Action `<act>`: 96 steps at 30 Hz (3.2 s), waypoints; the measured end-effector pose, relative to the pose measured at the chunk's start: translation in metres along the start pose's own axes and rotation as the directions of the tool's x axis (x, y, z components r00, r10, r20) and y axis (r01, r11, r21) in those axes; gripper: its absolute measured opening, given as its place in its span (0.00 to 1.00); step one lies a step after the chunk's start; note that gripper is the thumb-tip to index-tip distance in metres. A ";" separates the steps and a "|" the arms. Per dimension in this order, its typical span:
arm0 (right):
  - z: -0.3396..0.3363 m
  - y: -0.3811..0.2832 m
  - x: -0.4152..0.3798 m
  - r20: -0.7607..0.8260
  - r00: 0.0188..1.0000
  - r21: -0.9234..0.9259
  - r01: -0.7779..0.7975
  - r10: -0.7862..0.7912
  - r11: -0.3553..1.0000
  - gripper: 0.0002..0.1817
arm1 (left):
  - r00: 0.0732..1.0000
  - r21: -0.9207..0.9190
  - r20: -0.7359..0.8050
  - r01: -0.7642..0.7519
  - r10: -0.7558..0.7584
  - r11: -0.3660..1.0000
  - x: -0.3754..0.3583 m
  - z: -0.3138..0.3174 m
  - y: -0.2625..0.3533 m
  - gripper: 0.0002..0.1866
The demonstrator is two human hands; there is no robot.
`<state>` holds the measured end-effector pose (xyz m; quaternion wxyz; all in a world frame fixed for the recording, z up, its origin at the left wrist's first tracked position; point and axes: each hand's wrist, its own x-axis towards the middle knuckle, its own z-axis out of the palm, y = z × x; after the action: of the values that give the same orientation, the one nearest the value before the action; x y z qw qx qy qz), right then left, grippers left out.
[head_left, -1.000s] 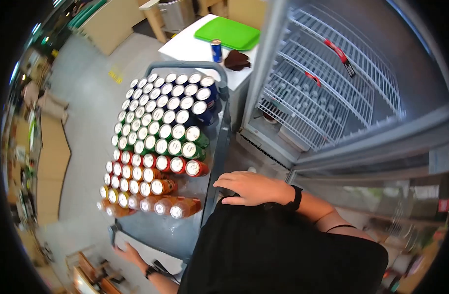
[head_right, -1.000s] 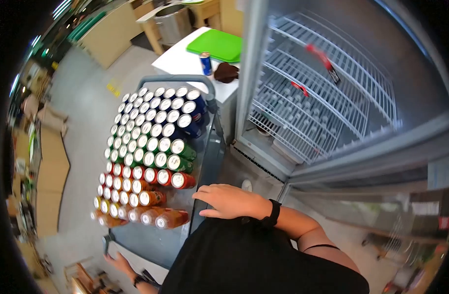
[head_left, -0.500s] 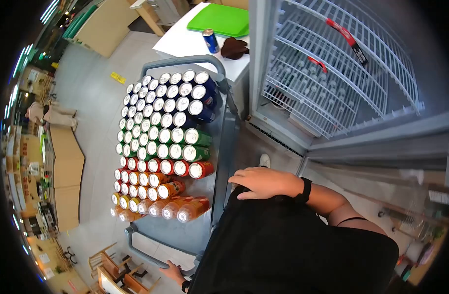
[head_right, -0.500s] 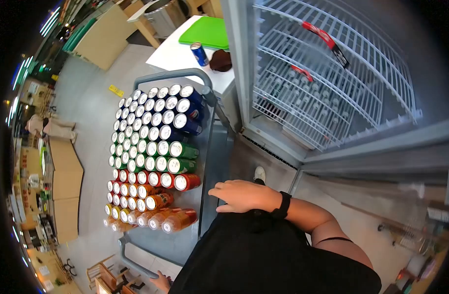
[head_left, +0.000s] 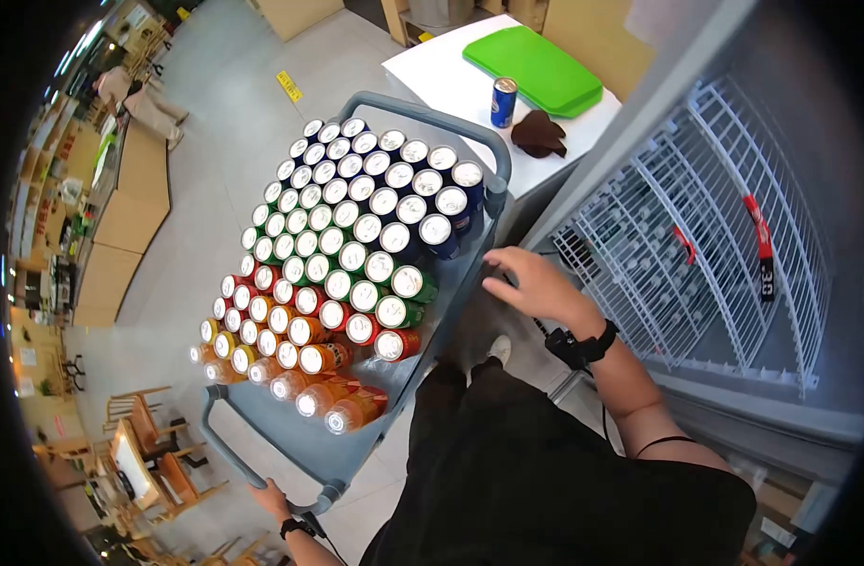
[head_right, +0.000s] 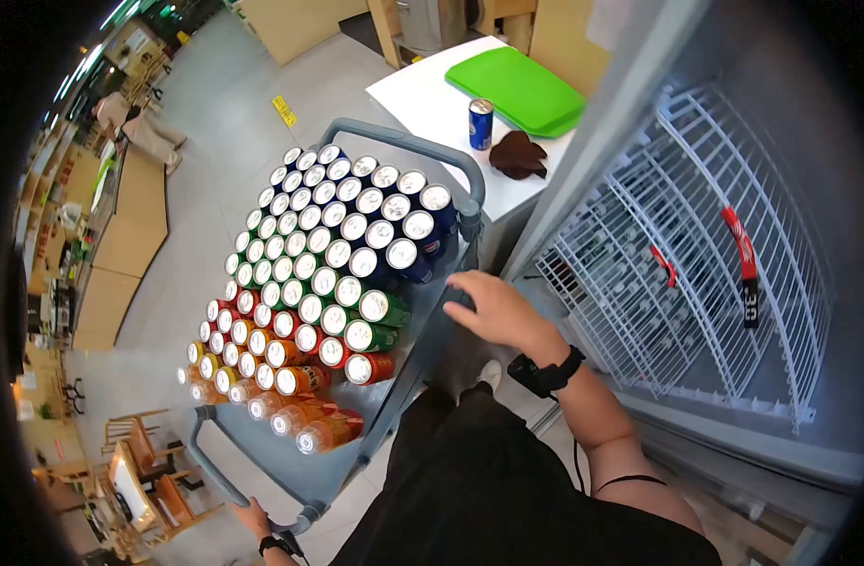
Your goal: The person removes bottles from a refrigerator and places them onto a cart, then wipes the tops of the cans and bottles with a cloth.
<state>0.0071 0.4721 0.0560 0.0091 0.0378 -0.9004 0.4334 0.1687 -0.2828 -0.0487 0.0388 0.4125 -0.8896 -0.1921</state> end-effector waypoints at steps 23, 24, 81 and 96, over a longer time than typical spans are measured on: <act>-0.082 0.244 0.245 -0.691 0.607 -0.120 -0.631 0.393 0.766 0.49 | 0.985 0.216 -0.170 0.063 -0.026 0.974 -0.029 0.007 0.014 0.33; -0.085 0.243 0.253 -0.654 0.500 -0.007 -0.754 0.567 0.657 0.58 | 0.981 0.192 -0.193 0.063 -0.025 0.979 -0.029 0.007 0.018 0.33; -0.050 0.130 0.227 -0.083 0.980 -0.467 -0.196 0.178 0.862 0.43 | 0.981 0.246 -0.193 0.012 0.037 0.969 -0.020 0.017 -0.027 0.37; -0.046 0.168 0.220 -0.182 0.969 -0.172 -0.201 0.169 0.964 0.36 | 0.781 -0.738 0.336 0.566 -0.527 0.367 -0.163 0.108 0.029 0.49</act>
<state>-0.2257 0.5995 -0.0357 0.0468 -0.0837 -0.9332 0.3464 0.2303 -0.1107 -0.1229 0.1374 0.6131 -0.5123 -0.5855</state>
